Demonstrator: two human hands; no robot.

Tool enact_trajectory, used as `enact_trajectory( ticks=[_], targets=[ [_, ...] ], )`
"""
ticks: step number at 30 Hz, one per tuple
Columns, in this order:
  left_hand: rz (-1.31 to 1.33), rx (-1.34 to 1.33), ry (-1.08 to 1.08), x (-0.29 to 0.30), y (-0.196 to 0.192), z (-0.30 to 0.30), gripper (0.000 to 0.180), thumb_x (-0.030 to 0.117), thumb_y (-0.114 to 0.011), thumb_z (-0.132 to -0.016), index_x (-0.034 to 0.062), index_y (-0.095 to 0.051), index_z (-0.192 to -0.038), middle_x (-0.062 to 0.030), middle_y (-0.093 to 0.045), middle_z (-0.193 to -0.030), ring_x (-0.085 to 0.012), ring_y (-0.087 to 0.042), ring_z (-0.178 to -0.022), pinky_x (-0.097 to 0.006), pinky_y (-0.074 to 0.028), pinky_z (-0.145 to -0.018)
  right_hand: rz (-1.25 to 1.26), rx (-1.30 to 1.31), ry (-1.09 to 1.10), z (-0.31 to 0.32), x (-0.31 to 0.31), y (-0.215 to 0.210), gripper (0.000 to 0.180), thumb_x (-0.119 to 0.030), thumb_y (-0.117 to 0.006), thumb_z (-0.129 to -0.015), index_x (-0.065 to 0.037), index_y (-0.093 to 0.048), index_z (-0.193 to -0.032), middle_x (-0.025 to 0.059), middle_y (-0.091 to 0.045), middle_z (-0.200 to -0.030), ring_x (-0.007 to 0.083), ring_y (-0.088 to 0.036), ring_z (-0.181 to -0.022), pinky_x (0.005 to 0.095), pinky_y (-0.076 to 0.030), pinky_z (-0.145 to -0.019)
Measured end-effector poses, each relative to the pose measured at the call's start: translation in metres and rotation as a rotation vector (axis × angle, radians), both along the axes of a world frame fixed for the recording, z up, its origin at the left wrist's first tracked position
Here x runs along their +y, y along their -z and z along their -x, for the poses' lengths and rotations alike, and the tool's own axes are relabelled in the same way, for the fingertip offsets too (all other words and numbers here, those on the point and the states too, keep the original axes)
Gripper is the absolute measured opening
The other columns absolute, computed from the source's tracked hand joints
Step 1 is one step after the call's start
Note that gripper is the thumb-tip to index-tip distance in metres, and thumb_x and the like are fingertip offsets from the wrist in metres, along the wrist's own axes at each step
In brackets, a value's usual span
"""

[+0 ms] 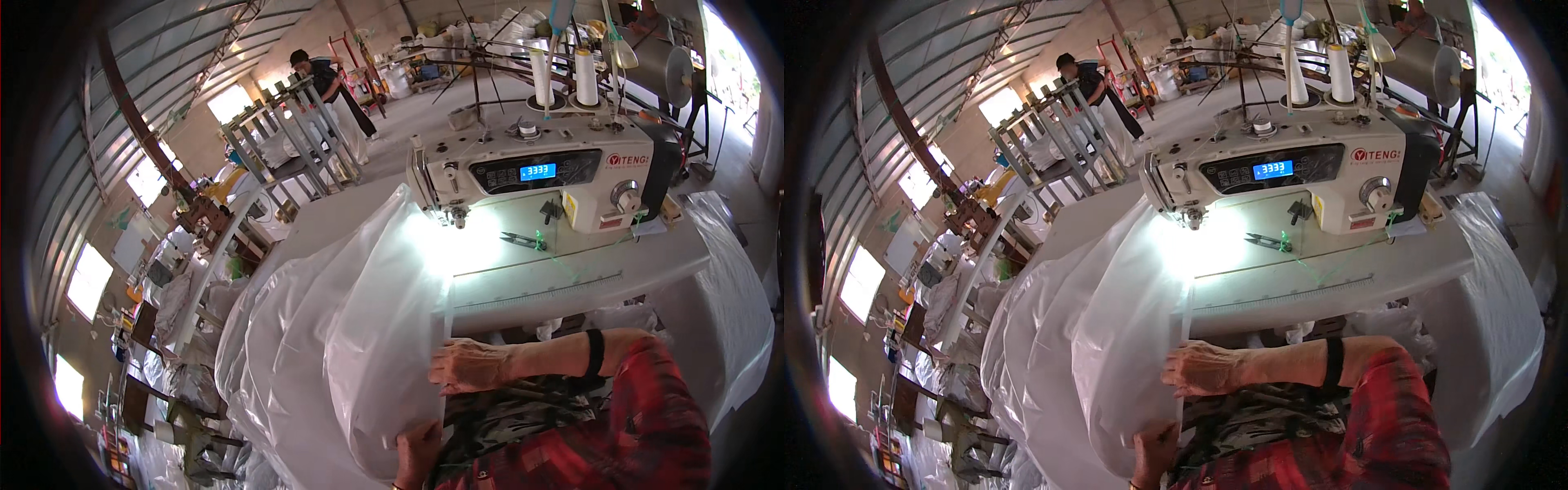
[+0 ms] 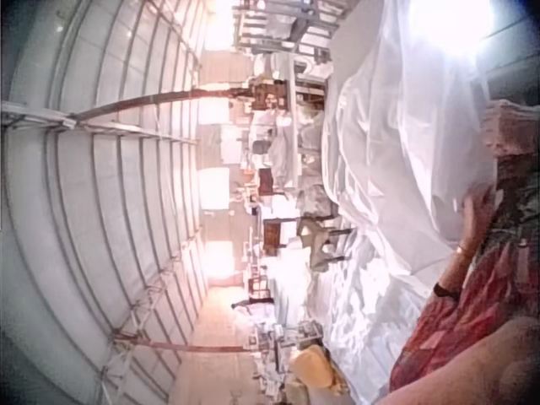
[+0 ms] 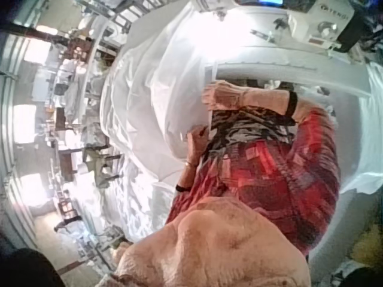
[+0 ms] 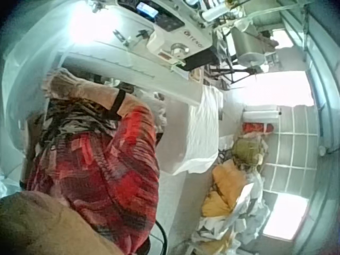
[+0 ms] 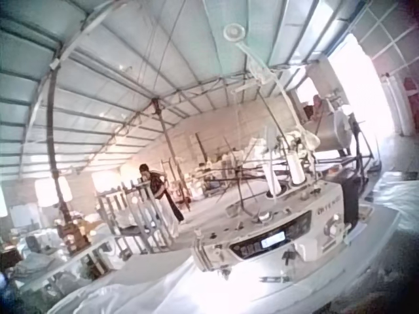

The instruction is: Sewing white fabric panels using an industrial sewing machine.

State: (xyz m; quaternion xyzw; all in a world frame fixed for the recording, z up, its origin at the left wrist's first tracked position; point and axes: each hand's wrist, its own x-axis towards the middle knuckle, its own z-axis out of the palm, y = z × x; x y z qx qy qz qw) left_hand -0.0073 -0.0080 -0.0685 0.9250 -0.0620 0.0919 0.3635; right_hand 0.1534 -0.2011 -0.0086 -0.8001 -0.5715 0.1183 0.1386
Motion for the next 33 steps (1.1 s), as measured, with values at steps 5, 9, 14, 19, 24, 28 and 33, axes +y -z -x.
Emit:
enact_trajectory(
  ticks=[5, 9, 14, 19, 24, 28, 33],
  targets=[
    [0.319, 0.085, -0.108, 0.002, -0.011, 0.003, 0.011, 0.006, -0.067, -0.083, -0.003, -0.07, -0.088, -0.0088, -0.068, -0.074, -0.0155, -0.061, -0.06, -0.03, -0.049, -0.06, -0.327, -0.22, -0.136, 0.0, 0.007, 0.013, 0.016, -0.026, -0.06, -0.087, -0.011, -0.055, -0.089, 0.0019, -0.056, -0.088, 0.0212, -0.053, -0.096, 0.0378, -0.037, -0.093],
    [0.372, 0.323, -0.278, 0.005, -0.014, 0.01, 0.015, 0.005, -0.065, -0.085, -0.0044, -0.069, -0.097, -0.0081, -0.067, -0.075, -0.0135, -0.056, -0.055, -0.028, -0.047, -0.057, -0.324, -0.184, -0.165, -0.003, 0.01, 0.02, 0.012, -0.022, -0.059, -0.087, -0.011, -0.054, -0.09, 0.0027, -0.055, -0.086, 0.0219, -0.053, -0.094, 0.0382, -0.037, -0.091],
    [0.657, 0.334, -0.247, -0.003, -0.022, 0.013, 0.03, 0.005, -0.064, -0.086, -0.0021, -0.064, -0.115, -0.0016, -0.059, -0.069, -0.009, -0.052, -0.056, -0.025, -0.041, -0.052, -0.293, -0.213, -0.02, 0.006, 0.017, 0.02, 0.011, -0.02, -0.059, -0.085, -0.012, -0.054, -0.091, 0.0037, -0.056, -0.088, 0.0222, -0.054, -0.095, 0.0382, -0.039, -0.085],
    [0.249, -0.054, -0.166, -0.015, -0.029, 0.006, 0.027, 0.003, -0.068, -0.081, -0.0008, -0.068, -0.108, -0.0056, -0.058, -0.069, -0.0127, -0.053, -0.06, -0.027, -0.041, -0.053, -0.325, -0.322, -0.101, 0.024, 0.017, 0.016, 0.012, -0.024, -0.057, -0.089, -0.012, -0.054, -0.09, 0.0032, -0.055, -0.092, 0.0222, -0.053, -0.098, 0.0409, -0.04, -0.093],
    [0.142, -0.124, -0.229, -0.02, -0.029, -0.002, 0.017, 0.002, -0.07, -0.077, -0.0004, -0.07, -0.094, -0.0104, -0.056, -0.068, -0.0221, -0.051, -0.057, -0.032, -0.041, -0.053, -0.413, -0.351, -0.123, 0.029, 0.014, 0.01, 0.016, -0.03, -0.056, -0.09, -0.013, -0.055, -0.091, 0.0041, -0.054, -0.094, 0.0223, -0.051, -0.102, 0.0471, -0.034, -0.103],
    [0.067, -0.171, -0.213, -0.016, -0.033, -0.003, 0.004, 0.001, -0.069, -0.078, -0.0009, -0.065, -0.079, -0.0122, -0.053, -0.066, -0.0287, -0.051, -0.058, -0.038, -0.041, -0.054, -0.327, -0.305, -0.076, 0.02, 0.014, 0.013, 0.017, -0.03, -0.056, -0.089, -0.013, -0.055, -0.088, 0.0049, -0.054, -0.091, 0.0227, -0.052, -0.099, 0.0428, -0.035, -0.095],
    [-0.046, -0.258, -0.182, -0.018, -0.045, -0.003, 0.003, -0.002, -0.063, -0.08, 0.0008, -0.065, -0.08, -0.0131, -0.057, -0.075, -0.0308, -0.058, -0.071, -0.038, -0.045, -0.061, -0.381, -0.363, -0.086, 0.014, 0.017, 0.015, 0.021, -0.031, -0.056, -0.091, -0.012, -0.053, -0.082, 0.0043, -0.051, -0.084, 0.021, -0.052, -0.089, 0.0367, -0.038, -0.081]
  ],
)
